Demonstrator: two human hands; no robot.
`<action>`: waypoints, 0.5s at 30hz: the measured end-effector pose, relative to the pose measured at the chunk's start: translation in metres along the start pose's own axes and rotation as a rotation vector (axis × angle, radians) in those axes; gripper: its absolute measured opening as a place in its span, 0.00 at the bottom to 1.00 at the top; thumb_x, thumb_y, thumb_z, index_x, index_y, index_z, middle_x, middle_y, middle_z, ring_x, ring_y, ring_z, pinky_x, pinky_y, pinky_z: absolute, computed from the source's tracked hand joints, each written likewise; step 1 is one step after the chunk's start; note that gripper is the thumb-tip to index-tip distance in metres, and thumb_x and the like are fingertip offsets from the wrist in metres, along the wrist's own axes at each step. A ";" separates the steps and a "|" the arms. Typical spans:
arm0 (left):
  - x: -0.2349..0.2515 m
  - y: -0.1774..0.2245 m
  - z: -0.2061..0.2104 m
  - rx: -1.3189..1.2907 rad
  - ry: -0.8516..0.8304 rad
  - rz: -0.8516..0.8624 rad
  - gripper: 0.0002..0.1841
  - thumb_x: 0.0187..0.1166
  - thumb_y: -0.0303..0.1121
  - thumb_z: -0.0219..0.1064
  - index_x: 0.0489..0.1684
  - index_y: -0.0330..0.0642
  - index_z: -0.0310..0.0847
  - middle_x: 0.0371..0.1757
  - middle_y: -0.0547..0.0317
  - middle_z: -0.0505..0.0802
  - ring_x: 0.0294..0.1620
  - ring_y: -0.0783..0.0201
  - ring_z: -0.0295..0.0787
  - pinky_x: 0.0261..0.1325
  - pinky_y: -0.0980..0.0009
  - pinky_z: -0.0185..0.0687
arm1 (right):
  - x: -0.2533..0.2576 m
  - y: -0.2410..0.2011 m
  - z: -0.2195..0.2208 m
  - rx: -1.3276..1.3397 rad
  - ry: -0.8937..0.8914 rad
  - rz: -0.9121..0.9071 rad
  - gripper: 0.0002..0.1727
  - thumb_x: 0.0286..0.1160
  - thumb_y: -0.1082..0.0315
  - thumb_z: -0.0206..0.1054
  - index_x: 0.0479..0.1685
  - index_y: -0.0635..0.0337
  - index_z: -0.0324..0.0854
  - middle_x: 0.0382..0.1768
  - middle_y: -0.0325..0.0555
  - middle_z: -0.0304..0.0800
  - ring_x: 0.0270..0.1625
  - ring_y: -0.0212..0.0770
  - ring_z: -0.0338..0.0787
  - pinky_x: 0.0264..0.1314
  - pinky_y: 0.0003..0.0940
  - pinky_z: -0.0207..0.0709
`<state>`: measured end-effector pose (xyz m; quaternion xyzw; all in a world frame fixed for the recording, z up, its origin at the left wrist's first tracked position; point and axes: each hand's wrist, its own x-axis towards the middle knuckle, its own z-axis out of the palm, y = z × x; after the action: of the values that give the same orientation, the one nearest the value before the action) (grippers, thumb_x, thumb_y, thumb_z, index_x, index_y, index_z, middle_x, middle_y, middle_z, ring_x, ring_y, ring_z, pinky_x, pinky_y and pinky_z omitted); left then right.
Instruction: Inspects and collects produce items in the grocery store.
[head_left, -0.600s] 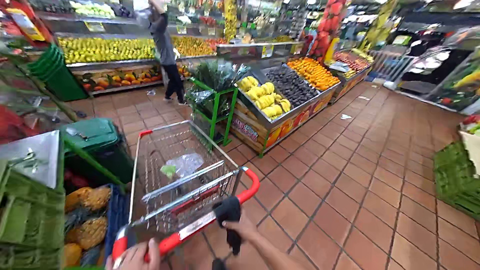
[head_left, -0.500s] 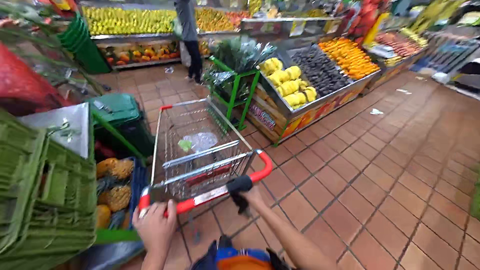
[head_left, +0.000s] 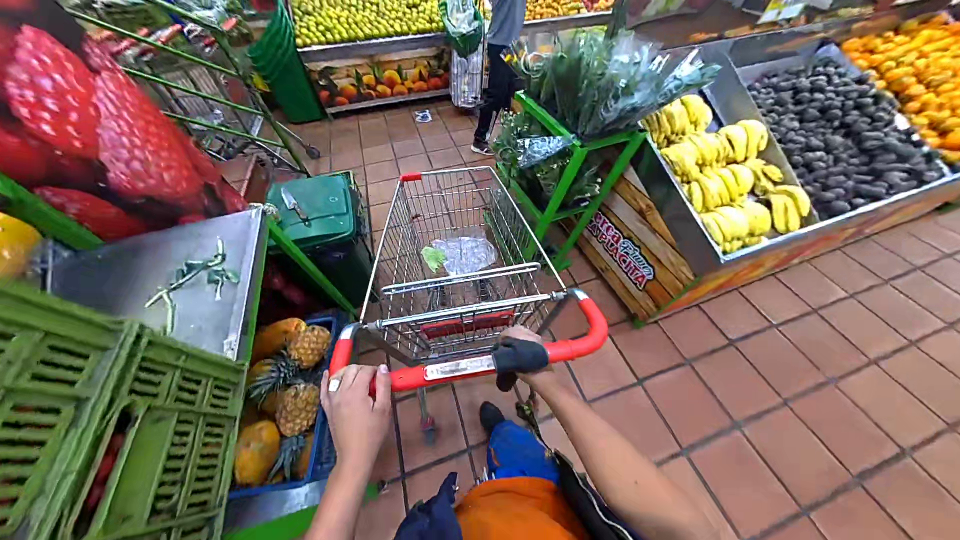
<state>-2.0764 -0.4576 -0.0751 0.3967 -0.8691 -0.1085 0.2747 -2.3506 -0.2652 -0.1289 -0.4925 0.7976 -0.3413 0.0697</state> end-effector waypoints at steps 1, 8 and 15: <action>0.019 0.001 0.008 0.005 -0.005 -0.014 0.27 0.89 0.52 0.47 0.42 0.46 0.93 0.50 0.54 0.94 0.68 0.50 0.84 0.88 0.37 0.52 | 0.022 0.009 0.004 0.037 0.023 0.000 0.07 0.65 0.66 0.78 0.40 0.54 0.92 0.47 0.46 0.93 0.56 0.48 0.91 0.62 0.53 0.84; 0.138 0.043 0.054 -0.060 -0.084 -0.186 0.30 0.84 0.48 0.63 0.82 0.42 0.72 0.88 0.49 0.72 0.92 0.47 0.58 0.91 0.37 0.48 | 0.214 0.050 0.004 0.140 -0.043 0.160 0.18 0.69 0.59 0.76 0.53 0.60 0.89 0.53 0.56 0.93 0.60 0.53 0.91 0.68 0.59 0.81; 0.105 0.053 0.135 -0.444 -0.857 -0.127 0.26 0.85 0.49 0.64 0.77 0.46 0.79 0.73 0.51 0.87 0.75 0.56 0.83 0.83 0.52 0.74 | 0.367 0.079 0.001 0.524 -0.113 0.607 0.31 0.61 0.61 0.78 0.67 0.62 0.80 0.54 0.62 0.90 0.57 0.60 0.89 0.60 0.66 0.81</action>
<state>-2.2425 -0.5052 -0.1238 0.3002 -0.8340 -0.4614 -0.0373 -2.5942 -0.5484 -0.0956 -0.2181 0.7876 -0.4693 0.3345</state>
